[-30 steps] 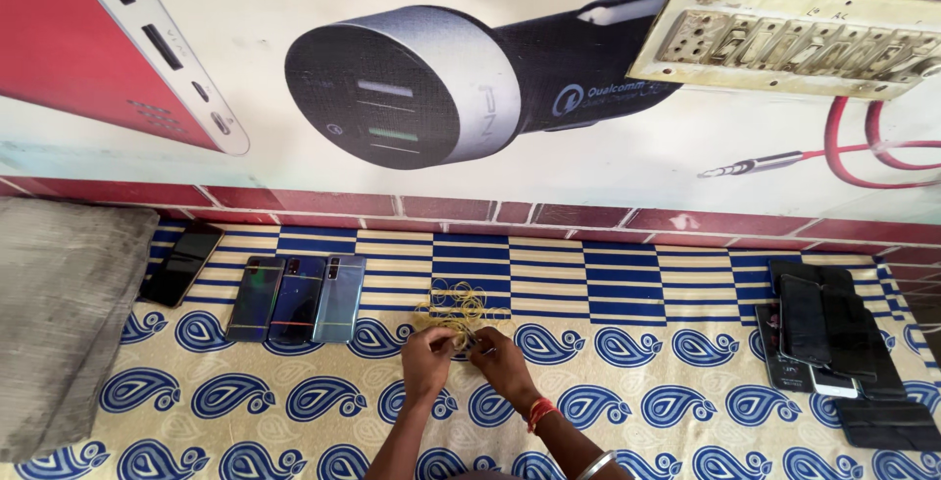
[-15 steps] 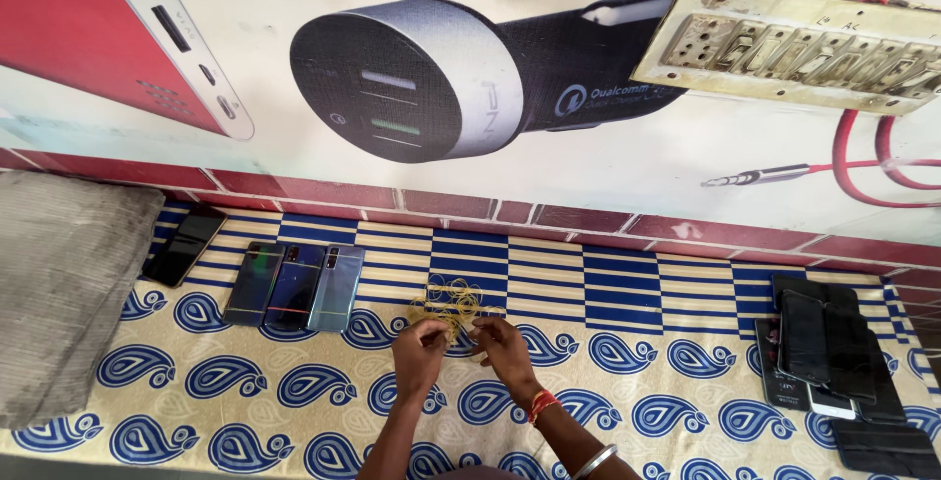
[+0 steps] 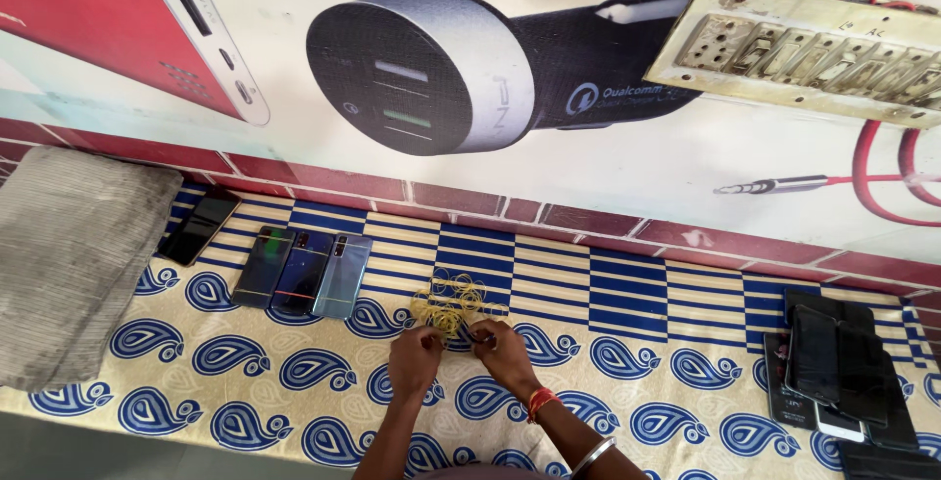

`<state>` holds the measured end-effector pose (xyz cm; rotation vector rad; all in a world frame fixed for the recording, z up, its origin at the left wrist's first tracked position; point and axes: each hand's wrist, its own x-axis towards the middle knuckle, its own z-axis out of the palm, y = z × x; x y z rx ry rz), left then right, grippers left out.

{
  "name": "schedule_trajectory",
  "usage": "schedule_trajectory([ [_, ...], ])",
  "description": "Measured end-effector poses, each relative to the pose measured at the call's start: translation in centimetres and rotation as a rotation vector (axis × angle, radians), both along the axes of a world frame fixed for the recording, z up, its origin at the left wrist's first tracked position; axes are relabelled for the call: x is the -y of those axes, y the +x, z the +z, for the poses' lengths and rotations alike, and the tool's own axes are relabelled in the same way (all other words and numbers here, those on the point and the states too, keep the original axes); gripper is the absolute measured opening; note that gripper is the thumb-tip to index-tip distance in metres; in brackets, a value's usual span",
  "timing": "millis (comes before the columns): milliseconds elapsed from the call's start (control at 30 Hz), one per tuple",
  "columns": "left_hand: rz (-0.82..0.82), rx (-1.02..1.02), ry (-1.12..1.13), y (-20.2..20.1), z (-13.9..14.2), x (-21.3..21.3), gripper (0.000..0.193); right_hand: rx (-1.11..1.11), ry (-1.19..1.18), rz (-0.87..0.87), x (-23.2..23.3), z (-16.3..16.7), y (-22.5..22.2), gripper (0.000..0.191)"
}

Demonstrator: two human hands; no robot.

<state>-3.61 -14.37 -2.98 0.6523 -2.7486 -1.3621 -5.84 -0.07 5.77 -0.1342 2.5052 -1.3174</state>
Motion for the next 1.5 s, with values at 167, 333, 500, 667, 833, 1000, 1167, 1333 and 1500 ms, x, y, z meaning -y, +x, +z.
schedule_trajectory([
  [167,-0.083,-0.183,-0.25,0.7,-0.3,-0.6,0.017,-0.001,-0.031,0.026,-0.2,0.2,0.2,0.031],
  [333,-0.143,-0.115,-0.339,0.0,0.1,-0.7,0.008,0.03,-0.044,0.006,-0.7,0.6,0.2,0.032],
  [500,-0.158,-0.105,-0.259,-0.4,1.0,-0.5,0.003,0.067,-0.026,0.005,-1.4,0.7,0.4,0.03],
  [667,-0.086,-0.282,0.046,-0.8,1.2,-0.6,0.014,0.015,-0.105,-0.013,-1.9,0.7,0.2,0.029],
  [833,-0.032,-0.033,0.55,-0.8,1.5,-1.2,0.019,0.14,-0.315,-0.018,-2.0,1.3,0.1,0.042],
  [1000,-0.141,-0.29,0.459,-0.9,1.9,-2.0,0.013,0.144,-0.448,0.024,-1.9,1.9,0.0,0.04],
  [1167,-0.162,-0.318,0.456,-0.9,2.0,-2.3,0.012,0.14,-0.471,0.024,-1.8,2.0,-0.2,0.036],
  [1333,-0.015,-0.086,0.701,-0.8,2.5,-2.4,0.019,0.294,-0.594,-0.029,-2.0,2.2,-0.6,0.029],
  [1500,0.017,-0.039,0.719,-0.6,3.3,-2.1,0.026,0.313,-0.532,-0.078,-2.3,2.4,-0.7,0.018],
])
